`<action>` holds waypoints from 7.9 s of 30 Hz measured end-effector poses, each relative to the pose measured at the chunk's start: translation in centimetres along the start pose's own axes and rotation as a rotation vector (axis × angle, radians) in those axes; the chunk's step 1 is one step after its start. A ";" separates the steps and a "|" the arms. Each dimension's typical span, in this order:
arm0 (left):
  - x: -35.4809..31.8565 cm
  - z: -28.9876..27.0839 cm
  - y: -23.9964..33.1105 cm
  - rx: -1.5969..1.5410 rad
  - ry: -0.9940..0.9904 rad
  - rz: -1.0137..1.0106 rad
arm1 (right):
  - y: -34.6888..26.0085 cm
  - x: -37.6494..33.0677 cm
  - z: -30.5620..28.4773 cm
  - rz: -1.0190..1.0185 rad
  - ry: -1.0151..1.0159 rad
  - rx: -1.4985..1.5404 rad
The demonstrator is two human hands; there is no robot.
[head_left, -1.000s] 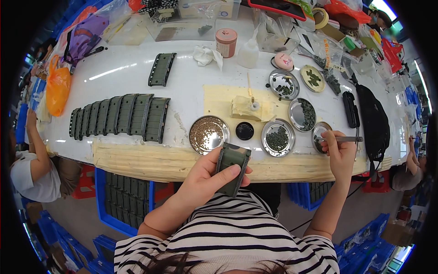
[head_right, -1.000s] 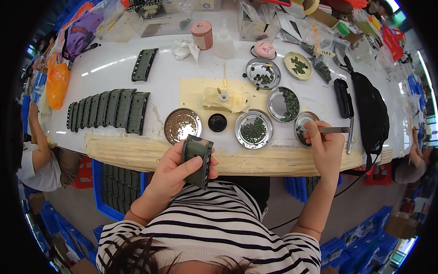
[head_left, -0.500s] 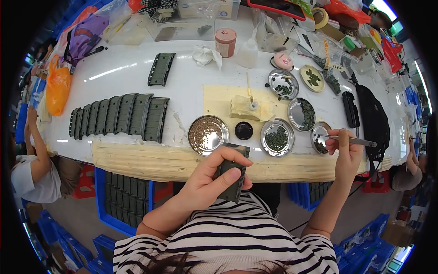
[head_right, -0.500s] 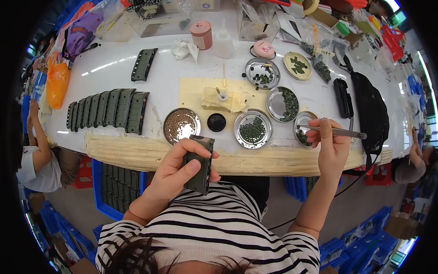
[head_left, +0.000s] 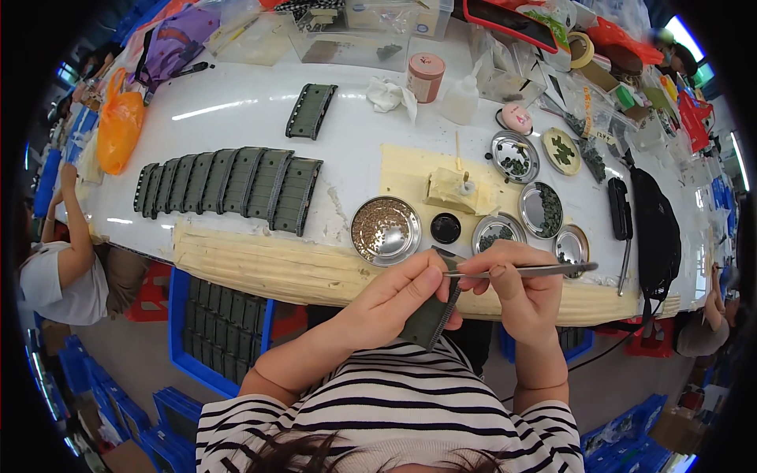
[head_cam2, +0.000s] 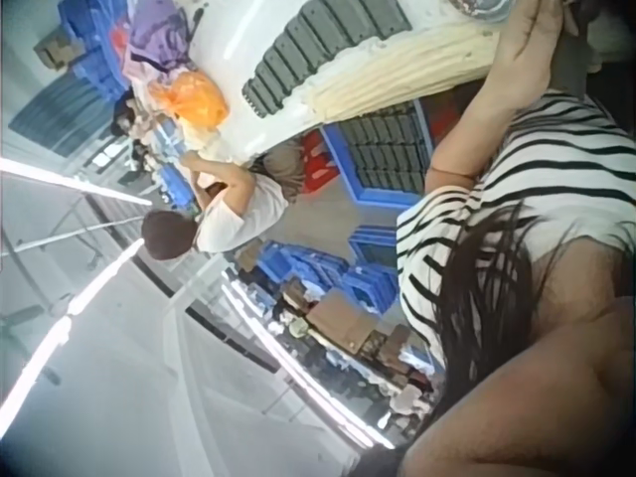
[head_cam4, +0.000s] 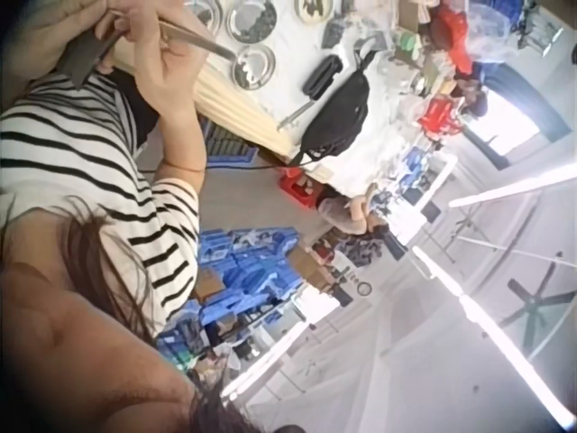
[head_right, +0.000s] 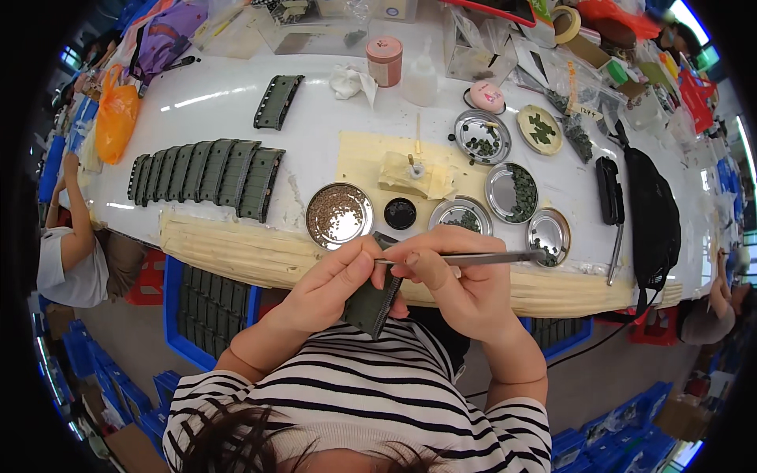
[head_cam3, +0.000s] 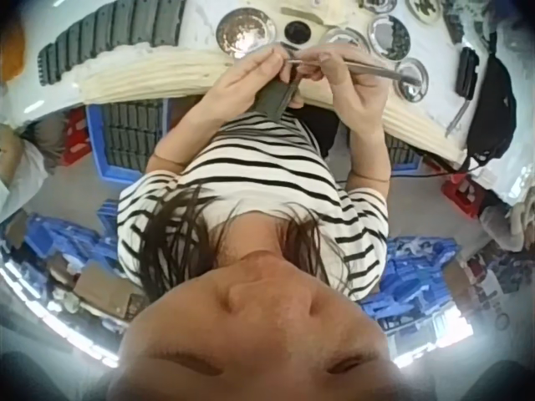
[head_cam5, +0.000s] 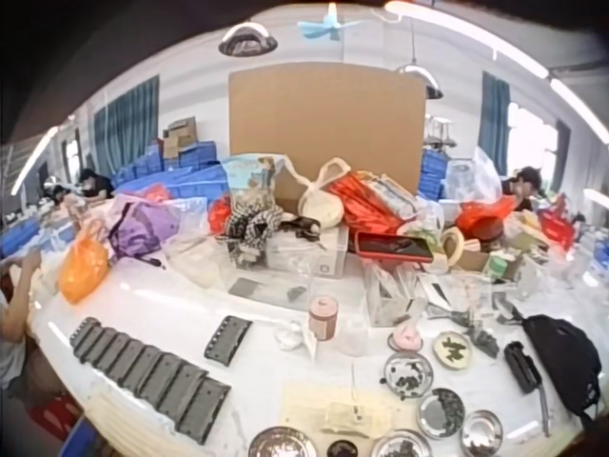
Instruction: Applying paint to small green plastic model components using a brush and organizing them on a workbench.
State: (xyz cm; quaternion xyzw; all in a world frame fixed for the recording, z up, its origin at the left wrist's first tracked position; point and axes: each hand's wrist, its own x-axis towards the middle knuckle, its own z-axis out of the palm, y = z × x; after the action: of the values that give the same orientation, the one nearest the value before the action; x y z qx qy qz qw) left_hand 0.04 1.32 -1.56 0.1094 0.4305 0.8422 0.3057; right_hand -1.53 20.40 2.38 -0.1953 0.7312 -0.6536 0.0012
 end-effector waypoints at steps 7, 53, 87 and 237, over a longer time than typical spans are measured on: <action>0.6 -0.5 0.1 0.078 0.090 0.053 | -1.5 -0.6 0.3 -0.822 -0.135 -0.974; -0.8 0.3 0.8 0.618 0.083 0.301 | 0.2 0.2 0.7 -0.763 -0.059 -0.826; 0.9 1.8 -1.8 0.624 0.368 0.498 | -3.6 0.2 4.3 -0.699 -0.052 -0.969; -1.8 0.2 4.2 1.530 0.229 0.416 | -0.5 2.0 2.4 -0.075 0.049 -0.155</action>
State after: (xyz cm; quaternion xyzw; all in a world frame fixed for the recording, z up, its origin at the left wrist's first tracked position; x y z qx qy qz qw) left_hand -0.27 -1.53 2.04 0.2795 0.8883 0.3589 -0.0634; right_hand -2.64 17.48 3.03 -0.2061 0.7717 -0.5990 -0.0562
